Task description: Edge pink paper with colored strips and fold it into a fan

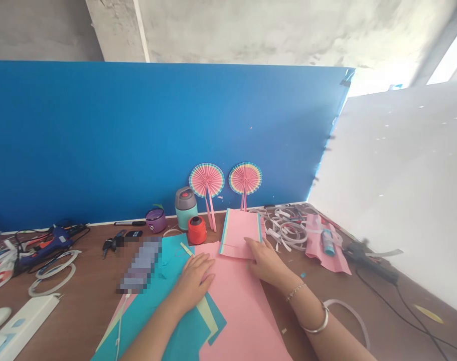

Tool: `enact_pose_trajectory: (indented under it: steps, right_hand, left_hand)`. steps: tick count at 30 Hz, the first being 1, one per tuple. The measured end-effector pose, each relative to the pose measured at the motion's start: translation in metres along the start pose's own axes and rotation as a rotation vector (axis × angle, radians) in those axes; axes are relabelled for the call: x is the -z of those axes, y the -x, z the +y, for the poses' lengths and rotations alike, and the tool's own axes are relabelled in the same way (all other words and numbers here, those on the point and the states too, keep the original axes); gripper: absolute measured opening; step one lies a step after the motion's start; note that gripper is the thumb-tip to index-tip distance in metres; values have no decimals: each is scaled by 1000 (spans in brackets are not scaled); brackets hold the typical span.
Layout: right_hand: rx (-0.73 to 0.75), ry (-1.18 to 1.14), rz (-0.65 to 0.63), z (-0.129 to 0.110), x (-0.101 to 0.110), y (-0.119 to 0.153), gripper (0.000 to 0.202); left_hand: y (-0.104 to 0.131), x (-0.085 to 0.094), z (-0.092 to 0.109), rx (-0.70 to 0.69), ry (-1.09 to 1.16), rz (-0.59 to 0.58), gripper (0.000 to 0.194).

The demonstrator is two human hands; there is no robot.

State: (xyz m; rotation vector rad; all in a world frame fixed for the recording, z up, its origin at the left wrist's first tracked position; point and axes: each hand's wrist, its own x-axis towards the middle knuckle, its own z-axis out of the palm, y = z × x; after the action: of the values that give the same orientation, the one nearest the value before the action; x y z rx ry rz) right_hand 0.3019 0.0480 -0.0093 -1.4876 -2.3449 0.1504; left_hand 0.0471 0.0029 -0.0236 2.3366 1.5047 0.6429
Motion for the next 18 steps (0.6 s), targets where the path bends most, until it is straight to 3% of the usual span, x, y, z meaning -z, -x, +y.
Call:
enact_pose_trajectory:
  steps: [4, 8, 10, 13, 18]
  right_hand:
    - [-329, -80, 263, 5, 10, -6, 26]
    - [-500, -476, 824, 13, 21, -7, 20]
    - [-540, -688, 1027, 14, 23, -7, 18]
    - [-560, -964, 1089, 9, 24, -8, 19]
    - [-392, -1050, 967, -5, 19, -7, 19]
  left_hand:
    - [-1, -3, -5, 17, -30, 35, 37]
    - [-2, -7, -8, 30, -47, 107, 35]
    - [-3, -8, -10, 26, -56, 167, 35]
    - [-4, -9, -12, 20, -69, 215, 37]
    - [-5, -7, -11, 16, -51, 238, 39]
